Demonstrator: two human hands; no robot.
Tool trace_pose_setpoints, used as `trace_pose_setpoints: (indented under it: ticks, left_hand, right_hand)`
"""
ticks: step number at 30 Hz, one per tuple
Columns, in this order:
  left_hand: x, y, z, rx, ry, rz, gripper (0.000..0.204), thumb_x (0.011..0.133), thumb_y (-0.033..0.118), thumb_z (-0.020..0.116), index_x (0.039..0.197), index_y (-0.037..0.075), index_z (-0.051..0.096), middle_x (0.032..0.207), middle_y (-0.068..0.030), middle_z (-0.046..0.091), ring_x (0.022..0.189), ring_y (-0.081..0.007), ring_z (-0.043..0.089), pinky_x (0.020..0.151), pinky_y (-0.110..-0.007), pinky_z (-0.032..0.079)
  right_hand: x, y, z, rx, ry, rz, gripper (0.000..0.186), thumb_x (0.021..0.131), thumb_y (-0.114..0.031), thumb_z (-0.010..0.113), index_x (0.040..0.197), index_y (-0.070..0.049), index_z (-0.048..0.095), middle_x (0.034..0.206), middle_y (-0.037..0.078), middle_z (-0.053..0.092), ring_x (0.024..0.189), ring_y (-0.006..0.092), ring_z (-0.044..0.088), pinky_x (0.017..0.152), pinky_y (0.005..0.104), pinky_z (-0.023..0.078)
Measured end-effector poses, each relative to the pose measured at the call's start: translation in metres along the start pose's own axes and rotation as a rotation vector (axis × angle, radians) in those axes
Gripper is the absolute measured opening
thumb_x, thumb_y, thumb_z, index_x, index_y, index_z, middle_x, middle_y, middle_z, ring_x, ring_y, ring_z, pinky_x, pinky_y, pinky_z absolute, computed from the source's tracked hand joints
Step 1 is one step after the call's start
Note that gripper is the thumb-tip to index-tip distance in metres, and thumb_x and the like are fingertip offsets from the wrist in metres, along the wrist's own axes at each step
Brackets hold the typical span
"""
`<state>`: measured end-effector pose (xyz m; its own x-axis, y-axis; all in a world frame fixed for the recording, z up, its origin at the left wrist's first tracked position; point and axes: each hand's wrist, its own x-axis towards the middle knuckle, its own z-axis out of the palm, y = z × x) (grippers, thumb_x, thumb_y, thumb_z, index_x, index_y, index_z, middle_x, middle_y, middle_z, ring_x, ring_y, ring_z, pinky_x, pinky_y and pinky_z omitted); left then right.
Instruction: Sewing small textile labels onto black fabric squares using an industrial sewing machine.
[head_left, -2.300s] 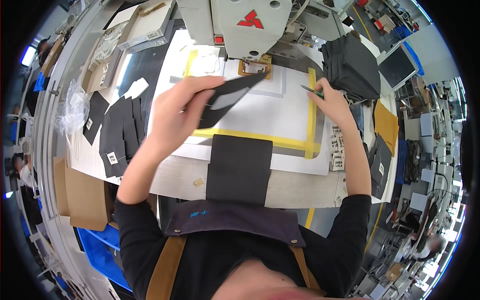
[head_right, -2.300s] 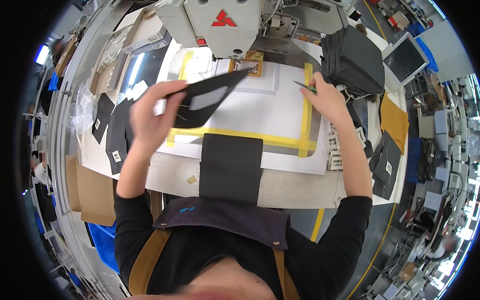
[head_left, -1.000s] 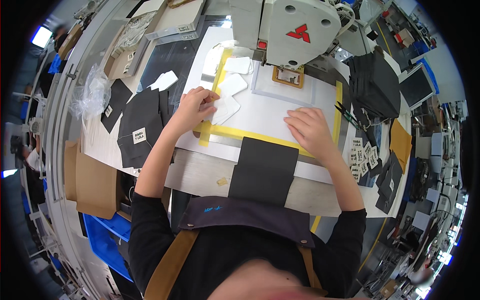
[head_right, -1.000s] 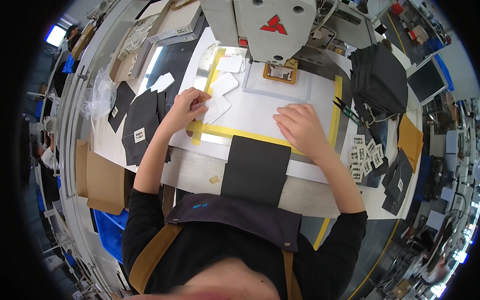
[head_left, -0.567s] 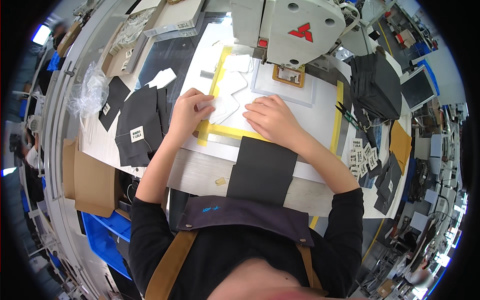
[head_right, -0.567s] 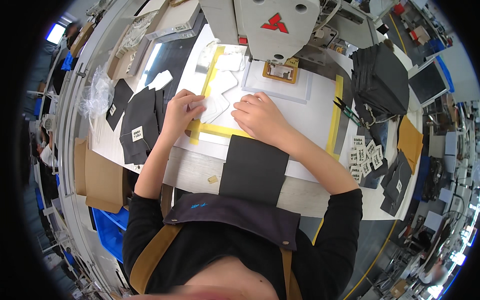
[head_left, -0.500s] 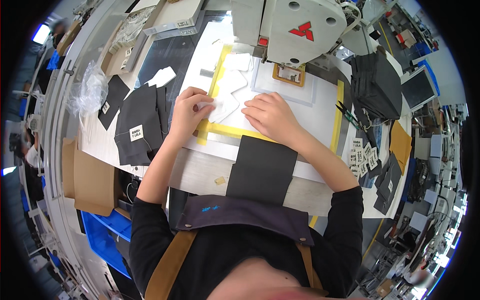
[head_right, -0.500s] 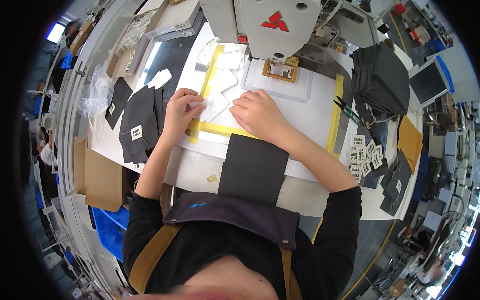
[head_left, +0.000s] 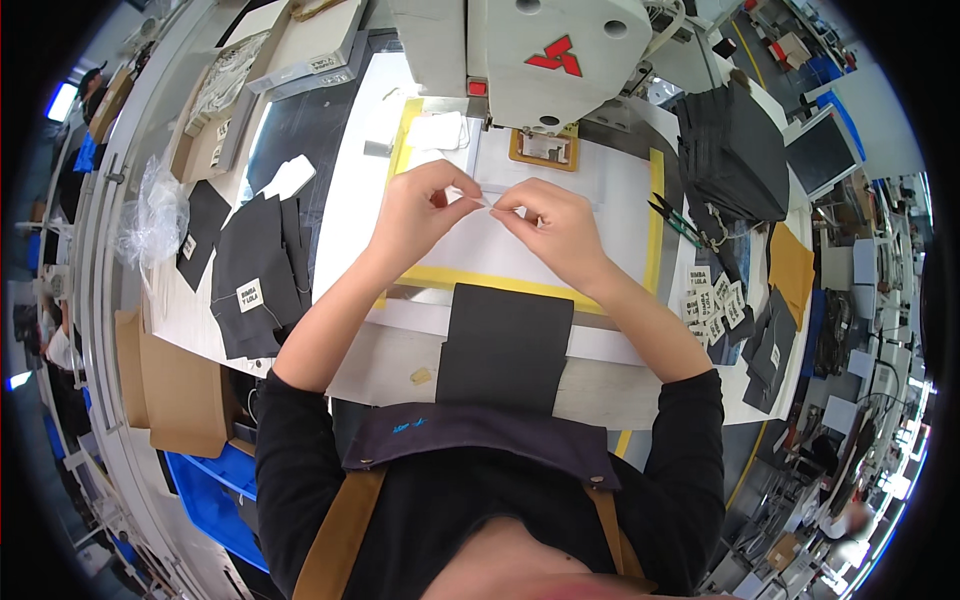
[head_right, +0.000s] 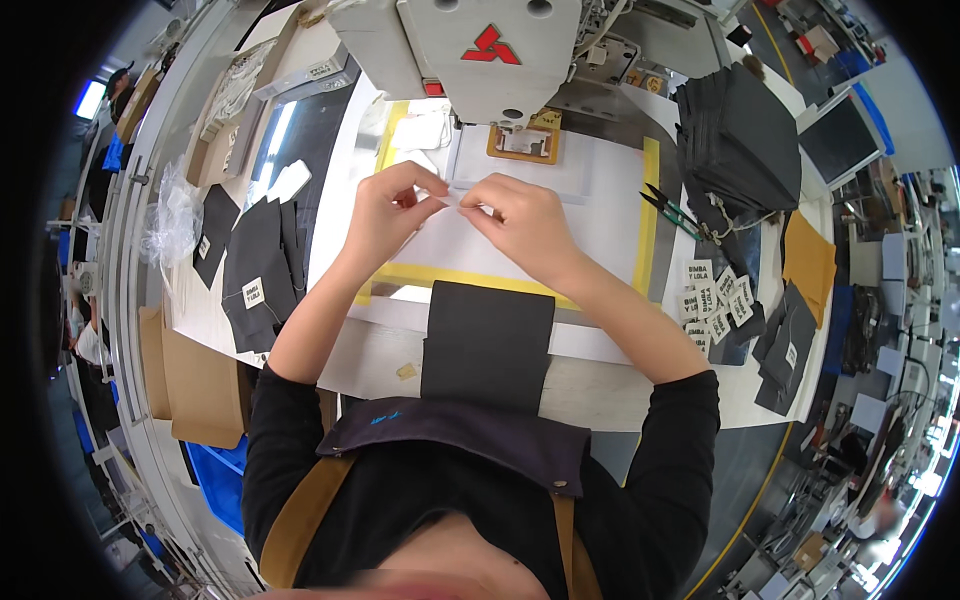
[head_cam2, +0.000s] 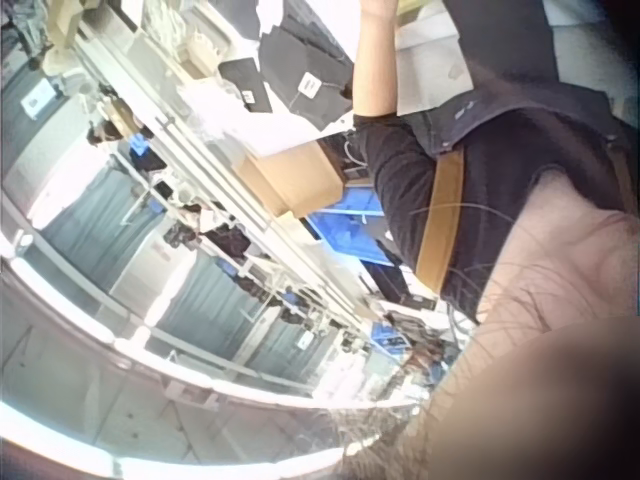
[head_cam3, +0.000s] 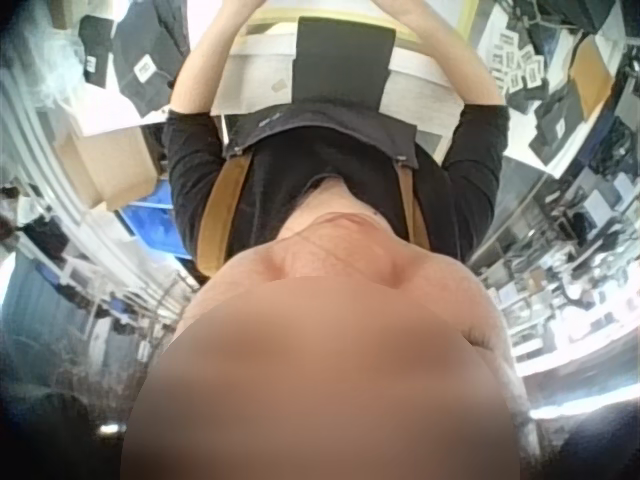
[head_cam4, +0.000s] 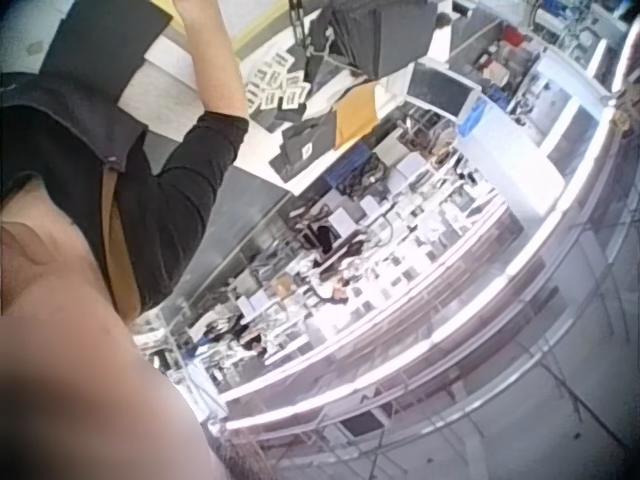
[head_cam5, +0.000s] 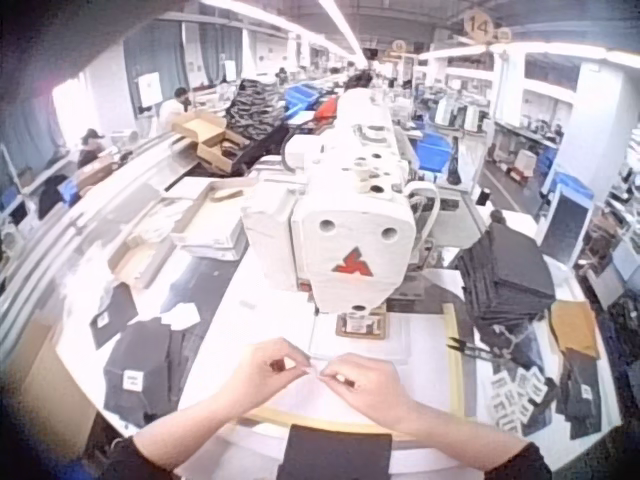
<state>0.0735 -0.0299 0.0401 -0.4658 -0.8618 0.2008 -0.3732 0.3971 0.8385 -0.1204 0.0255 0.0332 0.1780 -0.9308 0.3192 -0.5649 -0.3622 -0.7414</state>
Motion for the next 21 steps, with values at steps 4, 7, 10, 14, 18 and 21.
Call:
trace_pose_setpoints:
  ticks: [4, 7, 10, 14, 18, 21]
  left_hand:
    - [0.023, -0.014, 0.018, -0.293, -0.201, 0.074, 0.013, 0.078, 0.003, 0.075, 0.090, 0.001, 0.072, 0.099, -0.0084, 0.073, 0.081, -0.0164, 0.069, 0.072, -0.025, 0.055]
    - [0.035, -0.027, 0.027, -0.128, -0.355, 0.402, 0.023, 0.078, 0.014, 0.078, 0.098, 0.003, 0.072, 0.103, -0.0095, 0.072, 0.086, -0.0225, 0.070, 0.073, -0.031, 0.057]
    - [0.040, -0.028, 0.031, 0.145, -0.531, 0.527, 0.042, 0.076, 0.030, 0.077, 0.110, 0.006, 0.069, 0.115, -0.0105, 0.068, 0.099, -0.0276, 0.067, 0.085, -0.036, 0.056]
    - [0.048, -0.035, 0.035, 0.271, -0.491, 0.714, 0.060, 0.075, 0.041, 0.074, 0.122, 0.005, 0.062, 0.126, -0.0107, 0.062, 0.112, -0.0293, 0.062, 0.101, -0.039, 0.049]
    - [0.053, -0.038, 0.036, 0.335, -0.549, 0.649, 0.071, 0.073, 0.042, 0.074, 0.129, 0.003, 0.056, 0.135, -0.0112, 0.056, 0.125, -0.0298, 0.053, 0.112, -0.042, 0.038]
    - [0.054, -0.040, 0.036, 0.340, -0.554, 0.637, 0.071, 0.074, 0.043, 0.073, 0.131, 0.003, 0.055, 0.137, -0.0114, 0.055, 0.127, -0.0296, 0.050, 0.112, -0.043, 0.038]
  right_hand:
    - [-0.005, 0.031, -0.020, 0.043, 0.093, -0.048, 0.015, 0.077, 0.005, 0.069, 0.090, -0.003, 0.068, 0.090, 0.006, 0.069, 0.075, 0.0171, 0.065, 0.064, 0.0277, 0.052]
    - [-0.012, 0.056, -0.027, -0.047, 0.136, -0.134, 0.019, 0.076, 0.006, 0.068, 0.092, -0.003, 0.068, 0.093, 0.006, 0.070, 0.079, 0.0203, 0.067, 0.066, 0.0285, 0.052]
    - [-0.017, 0.076, -0.036, -0.287, 0.101, -0.194, 0.018, 0.076, -0.001, 0.072, 0.093, -0.005, 0.069, 0.099, 0.003, 0.070, 0.085, 0.0204, 0.065, 0.072, 0.0315, 0.049]
    - [-0.023, 0.066, -0.039, -0.697, 0.053, -0.274, 0.026, 0.077, -0.026, 0.077, 0.098, -0.012, 0.071, 0.111, -0.003, 0.068, 0.095, 0.0156, 0.057, 0.081, 0.0348, 0.039]
    - [-0.028, 0.061, -0.033, -0.754, 0.103, -0.329, 0.036, 0.077, -0.037, 0.075, 0.103, -0.013, 0.069, 0.107, -0.005, 0.065, 0.096, 0.0133, 0.054, 0.080, 0.0318, 0.036]
    - [-0.032, 0.060, -0.031, -0.761, 0.085, -0.313, 0.040, 0.081, -0.041, 0.071, 0.109, -0.012, 0.068, 0.113, -0.005, 0.064, 0.098, 0.0133, 0.054, 0.081, 0.0337, 0.036]
